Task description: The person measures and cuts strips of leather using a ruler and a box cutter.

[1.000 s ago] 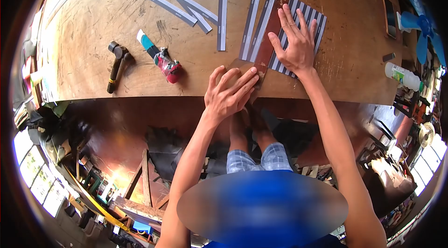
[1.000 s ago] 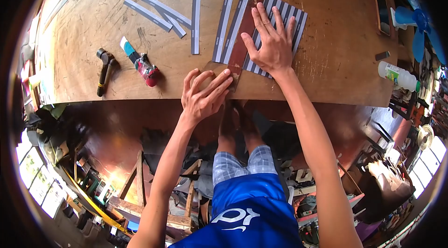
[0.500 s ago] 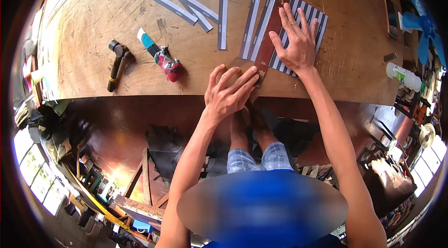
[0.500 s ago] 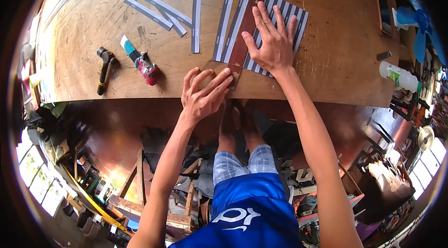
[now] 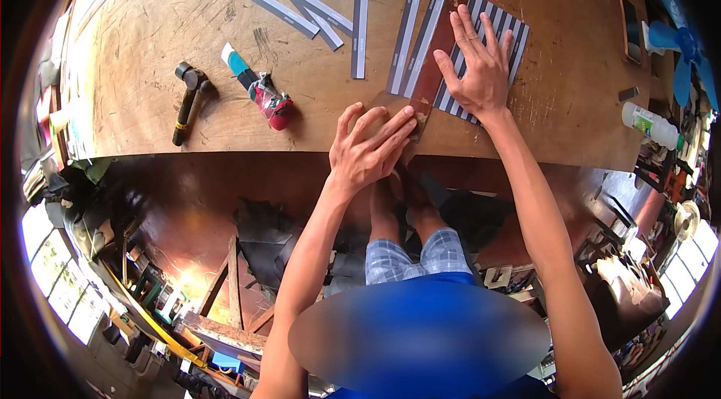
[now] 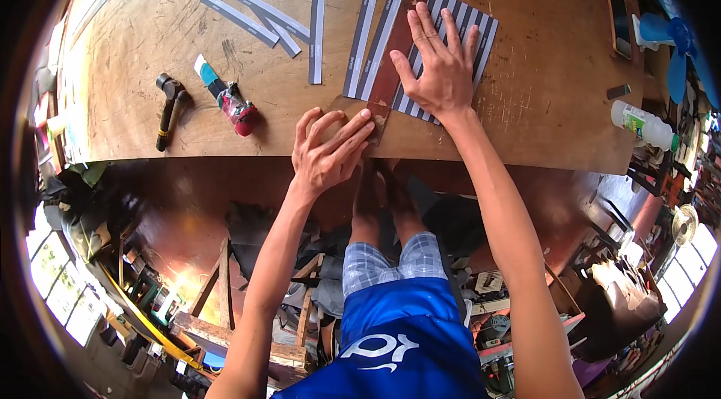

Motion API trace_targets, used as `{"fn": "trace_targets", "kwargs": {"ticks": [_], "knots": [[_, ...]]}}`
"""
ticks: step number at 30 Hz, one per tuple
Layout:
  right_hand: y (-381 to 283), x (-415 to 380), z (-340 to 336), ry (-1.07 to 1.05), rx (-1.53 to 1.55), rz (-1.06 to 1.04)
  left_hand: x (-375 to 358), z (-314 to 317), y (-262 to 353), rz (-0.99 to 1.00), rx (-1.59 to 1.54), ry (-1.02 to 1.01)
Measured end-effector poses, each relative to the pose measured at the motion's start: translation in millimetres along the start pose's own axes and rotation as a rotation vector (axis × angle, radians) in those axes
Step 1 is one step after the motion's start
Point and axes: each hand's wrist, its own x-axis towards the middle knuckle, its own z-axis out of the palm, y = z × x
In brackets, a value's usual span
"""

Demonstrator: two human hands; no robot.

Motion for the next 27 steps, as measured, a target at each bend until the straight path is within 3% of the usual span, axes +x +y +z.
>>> {"fn": "trace_targets", "kwargs": {"ticks": [27], "knots": [[0.2,-0.2,0.0,-0.002,-0.015,-0.005,-0.4,-0.1,-0.2,-0.003,0.003,-0.008]]}}
